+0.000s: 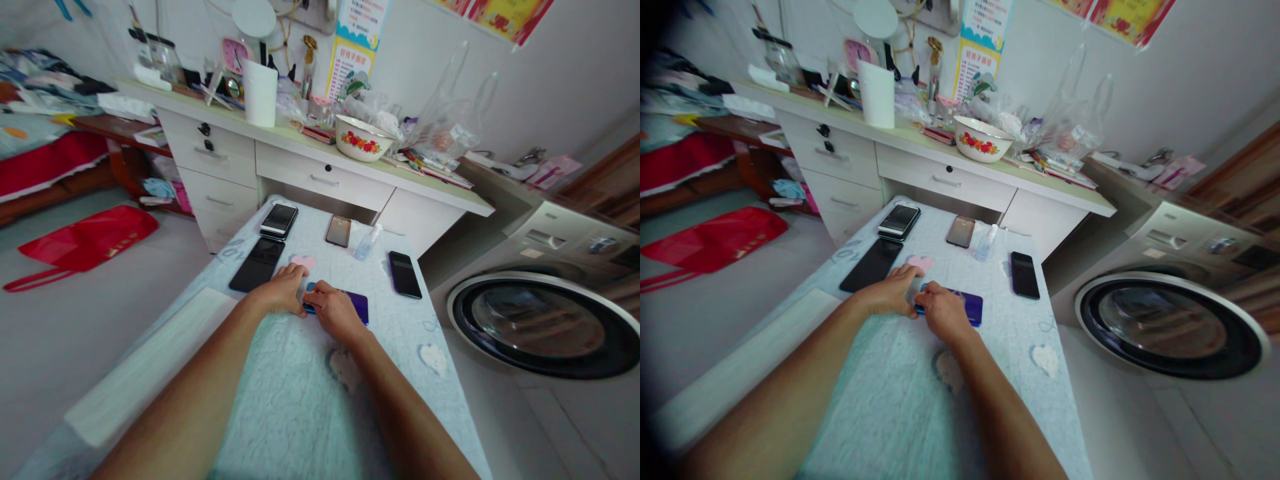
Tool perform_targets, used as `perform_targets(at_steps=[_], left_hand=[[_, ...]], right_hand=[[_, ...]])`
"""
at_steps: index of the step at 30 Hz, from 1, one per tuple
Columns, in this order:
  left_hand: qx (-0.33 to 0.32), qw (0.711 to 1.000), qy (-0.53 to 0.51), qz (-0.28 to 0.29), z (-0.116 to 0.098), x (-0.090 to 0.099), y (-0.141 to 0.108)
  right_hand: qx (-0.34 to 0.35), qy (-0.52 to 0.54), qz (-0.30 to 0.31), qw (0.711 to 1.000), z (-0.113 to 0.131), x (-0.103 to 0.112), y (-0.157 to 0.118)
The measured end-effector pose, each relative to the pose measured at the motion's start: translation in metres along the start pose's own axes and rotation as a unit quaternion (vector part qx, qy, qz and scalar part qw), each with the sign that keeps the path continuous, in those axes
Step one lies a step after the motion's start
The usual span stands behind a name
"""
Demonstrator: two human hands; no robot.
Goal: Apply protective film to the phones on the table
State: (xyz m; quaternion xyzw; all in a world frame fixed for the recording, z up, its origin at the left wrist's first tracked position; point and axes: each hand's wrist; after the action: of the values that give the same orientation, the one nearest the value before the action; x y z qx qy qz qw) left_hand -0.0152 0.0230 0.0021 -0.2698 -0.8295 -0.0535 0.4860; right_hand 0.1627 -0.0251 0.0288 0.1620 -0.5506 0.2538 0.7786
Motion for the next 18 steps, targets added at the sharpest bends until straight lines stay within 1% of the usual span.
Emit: perform_targets(at_steps=[4,8,10,14,18], left_hand=[[-0.008,1.0,-0.002,-0.007,0.001,-0.001,0.0],[-0.015,1.0,-0.007,-0.01,0.0,0.0,-0.001],[-0.018,1.0,-0.013,-0.006,0.001,0.001,-0.001],[-0.016,1.0,-0.023,0.008,0.001,0.002,-0.002],[-0.015,0.999,-0.033,0.015,-0.003,0.006,-0.004]], right_hand=[[0.022,0.0,0.011,1.0,0.002,0.001,-0.007],[0.019,0.005,0.014,1.0,0.001,-0.001,-0.009],[-0.001,0.0,0.006,1.0,-0.001,-0.003,-0.008],[-0.071,-0.015,-0.017,0.997,-0.007,-0.003,-0.005],[-0.111,-0.022,-0.047,0.992,-0.015,-0.003,-0.004]])
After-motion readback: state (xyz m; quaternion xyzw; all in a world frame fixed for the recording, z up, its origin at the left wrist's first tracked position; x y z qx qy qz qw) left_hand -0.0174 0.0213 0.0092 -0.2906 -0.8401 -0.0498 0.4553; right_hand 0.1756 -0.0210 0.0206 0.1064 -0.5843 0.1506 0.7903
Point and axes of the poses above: each hand's wrist, its own y-axis towards the middle knuckle, its own x-axis out of the back of the hand, z = x × y, and after that the axes turned 4 degrees about z, right-handed
